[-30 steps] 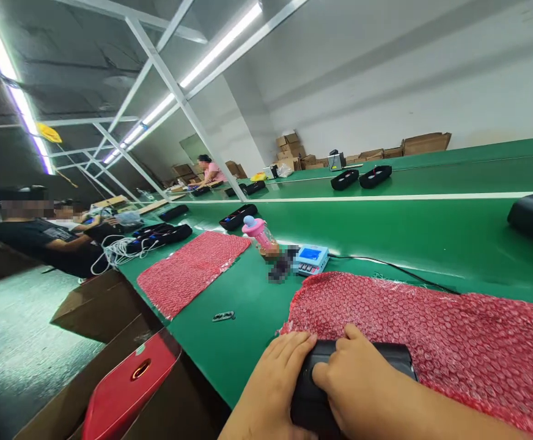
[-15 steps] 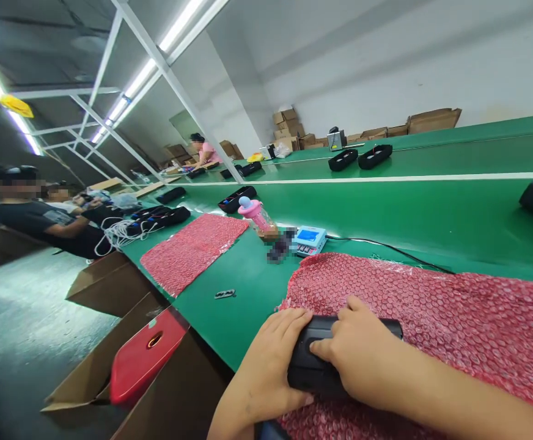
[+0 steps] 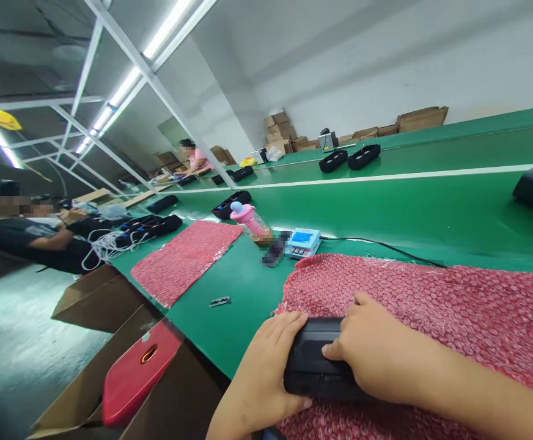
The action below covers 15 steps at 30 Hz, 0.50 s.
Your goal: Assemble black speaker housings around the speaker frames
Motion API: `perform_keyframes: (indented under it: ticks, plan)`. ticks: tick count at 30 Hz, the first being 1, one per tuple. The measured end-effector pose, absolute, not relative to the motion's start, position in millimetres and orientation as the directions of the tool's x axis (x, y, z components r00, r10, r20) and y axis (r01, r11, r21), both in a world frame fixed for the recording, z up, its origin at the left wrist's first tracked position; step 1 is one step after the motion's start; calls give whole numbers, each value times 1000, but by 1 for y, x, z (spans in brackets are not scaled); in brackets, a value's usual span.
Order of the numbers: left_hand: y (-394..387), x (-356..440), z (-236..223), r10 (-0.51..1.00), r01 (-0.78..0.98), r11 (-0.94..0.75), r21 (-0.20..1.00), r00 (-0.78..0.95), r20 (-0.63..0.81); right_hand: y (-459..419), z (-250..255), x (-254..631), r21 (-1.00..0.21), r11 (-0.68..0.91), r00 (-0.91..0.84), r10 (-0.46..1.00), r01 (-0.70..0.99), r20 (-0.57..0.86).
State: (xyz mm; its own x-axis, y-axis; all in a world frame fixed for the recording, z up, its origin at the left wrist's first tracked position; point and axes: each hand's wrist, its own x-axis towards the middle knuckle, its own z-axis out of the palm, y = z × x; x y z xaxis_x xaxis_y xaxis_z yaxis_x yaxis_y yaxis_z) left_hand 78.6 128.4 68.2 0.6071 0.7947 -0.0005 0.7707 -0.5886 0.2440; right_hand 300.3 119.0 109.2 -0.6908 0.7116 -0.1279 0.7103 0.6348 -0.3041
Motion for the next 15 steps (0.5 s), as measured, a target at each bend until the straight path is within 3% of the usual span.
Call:
perform_keyframes:
  ticks: [11,15]
  plan:
    - [129,77,64,777,750,-621,230,628,49,120,110,310,-291,647,-700,701,704,-135]
    - [129,78,65,766,739,-637,219,639,72,122,117,308,-252,602,-649,732,758,-206]
